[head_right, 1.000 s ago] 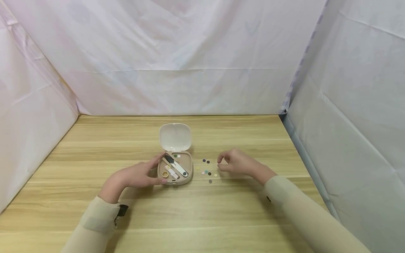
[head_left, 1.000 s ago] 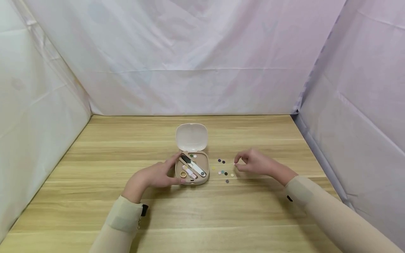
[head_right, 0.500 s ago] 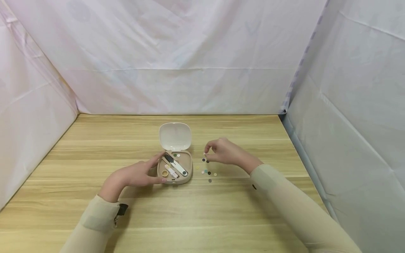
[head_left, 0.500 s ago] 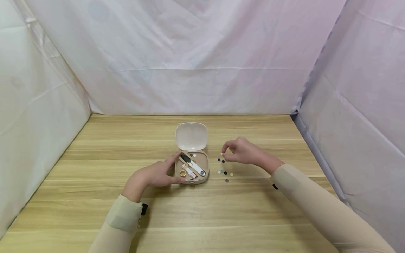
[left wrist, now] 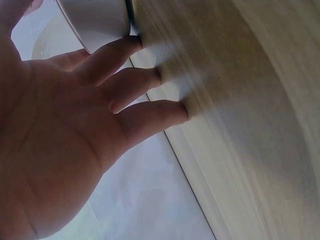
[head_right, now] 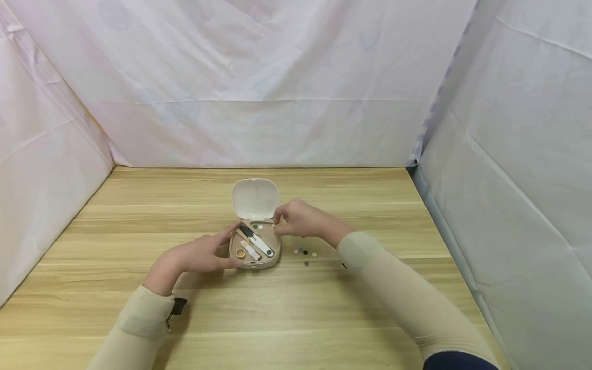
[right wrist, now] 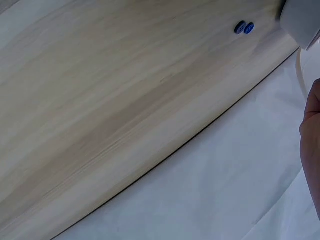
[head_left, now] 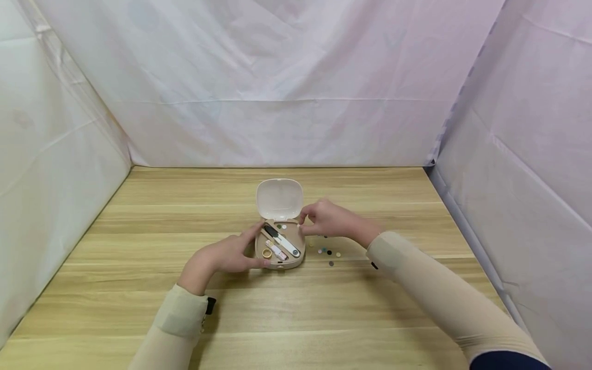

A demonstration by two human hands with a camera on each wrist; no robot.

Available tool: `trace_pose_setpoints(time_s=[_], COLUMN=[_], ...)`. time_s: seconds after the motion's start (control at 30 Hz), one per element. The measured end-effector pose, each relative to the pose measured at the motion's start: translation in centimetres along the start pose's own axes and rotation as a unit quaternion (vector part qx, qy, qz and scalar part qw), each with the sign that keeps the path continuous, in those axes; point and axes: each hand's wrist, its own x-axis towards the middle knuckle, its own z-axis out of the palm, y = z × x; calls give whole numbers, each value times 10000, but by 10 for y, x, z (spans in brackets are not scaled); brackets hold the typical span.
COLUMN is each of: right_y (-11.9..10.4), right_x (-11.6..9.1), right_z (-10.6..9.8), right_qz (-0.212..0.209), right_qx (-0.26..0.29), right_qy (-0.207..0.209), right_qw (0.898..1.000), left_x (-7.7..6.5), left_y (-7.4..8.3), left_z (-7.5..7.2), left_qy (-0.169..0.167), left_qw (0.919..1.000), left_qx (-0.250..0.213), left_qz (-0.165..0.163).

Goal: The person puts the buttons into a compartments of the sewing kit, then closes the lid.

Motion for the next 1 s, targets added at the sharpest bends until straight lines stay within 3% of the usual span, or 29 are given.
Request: trace_pose_setpoints(time_s=[0.4, 1.0], right_y=[-2, -7], right_x=[23, 37], right_z=[19, 27], right_qz=[-403, -285], right_qx=[-350, -498], right_qy=[-237, -513], right_qw=[9983, 9970], left_x=[2, 0], left_y=[-4, -3], left_z=[2, 2], left_qy=[11, 26], left_qw=[10000, 10000], left_qx=[74, 75], left_qz=[56, 50])
